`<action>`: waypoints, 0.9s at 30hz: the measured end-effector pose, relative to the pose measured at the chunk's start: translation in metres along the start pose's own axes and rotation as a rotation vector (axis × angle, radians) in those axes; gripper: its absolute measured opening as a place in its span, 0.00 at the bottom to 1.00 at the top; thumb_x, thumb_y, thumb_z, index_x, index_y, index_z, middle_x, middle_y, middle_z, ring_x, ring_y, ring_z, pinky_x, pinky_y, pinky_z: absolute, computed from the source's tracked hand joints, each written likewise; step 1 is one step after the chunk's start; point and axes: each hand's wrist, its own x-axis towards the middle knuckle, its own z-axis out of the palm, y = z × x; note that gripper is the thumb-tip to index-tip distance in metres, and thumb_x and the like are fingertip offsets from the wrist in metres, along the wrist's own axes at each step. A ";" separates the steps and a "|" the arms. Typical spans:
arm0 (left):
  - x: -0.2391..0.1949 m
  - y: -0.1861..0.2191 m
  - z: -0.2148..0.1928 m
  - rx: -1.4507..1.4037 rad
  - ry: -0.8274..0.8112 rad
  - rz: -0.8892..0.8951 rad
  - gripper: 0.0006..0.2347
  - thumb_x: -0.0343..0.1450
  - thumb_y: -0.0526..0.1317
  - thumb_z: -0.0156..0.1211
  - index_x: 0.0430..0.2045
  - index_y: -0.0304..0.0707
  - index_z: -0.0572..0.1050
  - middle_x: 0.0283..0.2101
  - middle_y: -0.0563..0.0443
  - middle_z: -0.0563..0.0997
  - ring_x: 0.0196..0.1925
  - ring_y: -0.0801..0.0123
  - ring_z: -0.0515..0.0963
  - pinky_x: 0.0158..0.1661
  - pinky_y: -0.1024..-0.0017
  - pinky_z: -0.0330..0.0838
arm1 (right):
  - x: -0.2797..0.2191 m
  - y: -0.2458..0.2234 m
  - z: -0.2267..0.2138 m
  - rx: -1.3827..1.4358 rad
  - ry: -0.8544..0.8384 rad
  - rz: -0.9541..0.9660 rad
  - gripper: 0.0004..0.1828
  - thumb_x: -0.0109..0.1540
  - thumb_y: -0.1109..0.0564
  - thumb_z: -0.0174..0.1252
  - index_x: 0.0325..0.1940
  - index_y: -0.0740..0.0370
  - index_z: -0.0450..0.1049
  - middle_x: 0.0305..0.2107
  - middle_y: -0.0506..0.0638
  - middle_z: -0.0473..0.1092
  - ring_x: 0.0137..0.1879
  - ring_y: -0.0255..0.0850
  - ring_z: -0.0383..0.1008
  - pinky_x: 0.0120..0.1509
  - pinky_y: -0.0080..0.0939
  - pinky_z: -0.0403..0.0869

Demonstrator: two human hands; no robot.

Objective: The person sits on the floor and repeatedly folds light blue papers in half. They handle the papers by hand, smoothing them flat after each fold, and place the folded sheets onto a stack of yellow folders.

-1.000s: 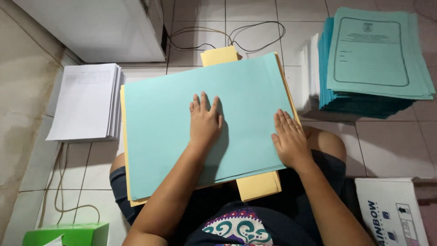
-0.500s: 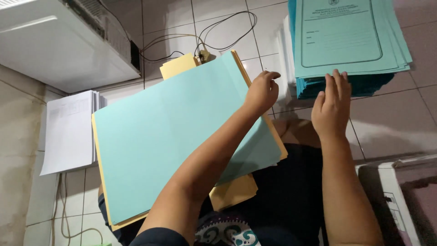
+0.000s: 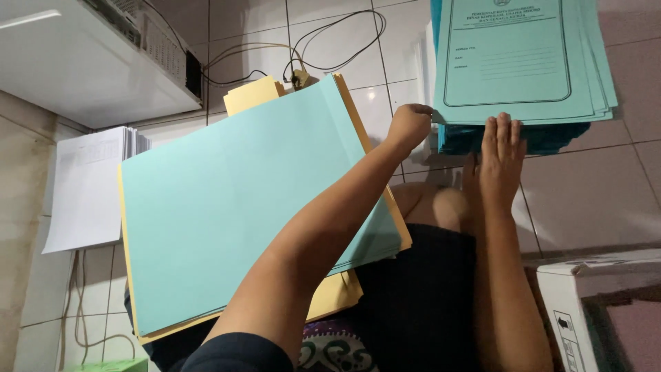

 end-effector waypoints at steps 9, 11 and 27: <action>0.006 0.030 -0.006 -0.237 -0.025 -0.067 0.25 0.70 0.44 0.55 0.57 0.19 0.72 0.41 0.30 0.83 0.38 0.53 0.84 0.44 0.56 0.80 | -0.001 -0.008 -0.002 0.081 -0.003 0.051 0.44 0.65 0.62 0.65 0.83 0.60 0.54 0.77 0.61 0.48 0.79 0.63 0.47 0.71 0.77 0.60; -0.011 0.056 -0.008 -0.315 -0.073 -0.077 0.28 0.69 0.44 0.58 0.57 0.14 0.66 0.35 0.32 0.81 0.33 0.56 0.83 0.38 0.61 0.78 | 0.005 -0.028 -0.033 0.062 -0.010 0.059 0.45 0.63 0.62 0.65 0.82 0.62 0.54 0.77 0.60 0.48 0.79 0.62 0.47 0.71 0.77 0.60; -0.233 0.113 -0.171 0.024 -0.076 0.420 0.17 0.80 0.34 0.35 0.59 0.45 0.72 0.15 0.52 0.59 0.43 0.59 0.94 0.24 0.80 0.58 | -0.012 -0.123 -0.165 1.851 0.335 1.143 0.14 0.61 0.39 0.64 0.42 0.47 0.76 0.46 0.45 0.73 0.52 0.44 0.78 0.63 0.43 0.81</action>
